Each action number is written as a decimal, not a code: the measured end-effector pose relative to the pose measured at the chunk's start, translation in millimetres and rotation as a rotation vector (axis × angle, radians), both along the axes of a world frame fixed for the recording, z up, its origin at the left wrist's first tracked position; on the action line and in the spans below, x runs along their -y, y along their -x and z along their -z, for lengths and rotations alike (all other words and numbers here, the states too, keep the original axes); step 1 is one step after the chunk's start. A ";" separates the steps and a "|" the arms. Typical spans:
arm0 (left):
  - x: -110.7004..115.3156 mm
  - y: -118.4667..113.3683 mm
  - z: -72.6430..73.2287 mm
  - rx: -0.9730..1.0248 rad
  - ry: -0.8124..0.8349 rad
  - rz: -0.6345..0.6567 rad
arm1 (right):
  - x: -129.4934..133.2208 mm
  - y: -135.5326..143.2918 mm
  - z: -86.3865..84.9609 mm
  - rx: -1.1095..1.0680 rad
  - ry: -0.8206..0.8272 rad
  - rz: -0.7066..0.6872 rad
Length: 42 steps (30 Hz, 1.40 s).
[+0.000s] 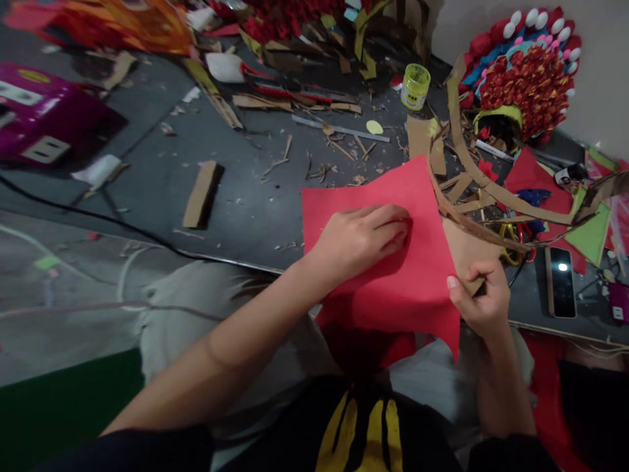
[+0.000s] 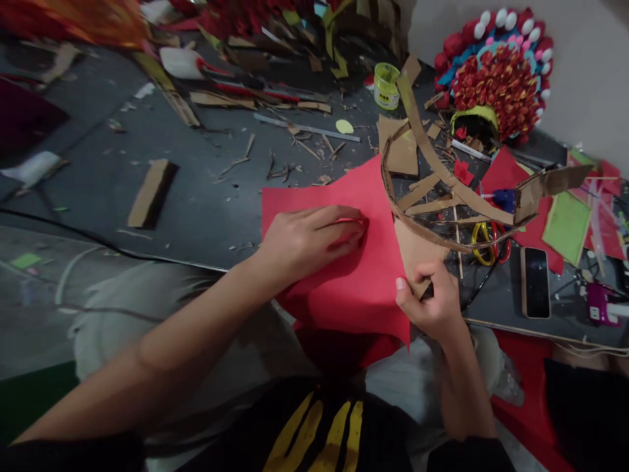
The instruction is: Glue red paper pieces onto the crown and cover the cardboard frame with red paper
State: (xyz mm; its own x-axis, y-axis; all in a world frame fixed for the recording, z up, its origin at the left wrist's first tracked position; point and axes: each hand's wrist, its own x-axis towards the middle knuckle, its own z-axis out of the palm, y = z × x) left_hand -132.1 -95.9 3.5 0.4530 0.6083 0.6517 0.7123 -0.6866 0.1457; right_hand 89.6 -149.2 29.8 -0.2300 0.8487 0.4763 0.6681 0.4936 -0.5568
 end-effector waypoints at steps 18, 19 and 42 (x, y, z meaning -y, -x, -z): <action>-6.4 -2.1 4.5 0.226 0.237 0.049 | 1.0 -7.5 3.4 -0.023 0.038 0.032; -6.6 -2.4 4.5 0.235 0.236 0.052 | 0.9 -7.3 3.2 -0.023 0.035 0.031; 1.9 -1.6 2.0 -0.046 -0.018 0.005 | 1.0 -5.3 1.1 -0.009 0.012 0.012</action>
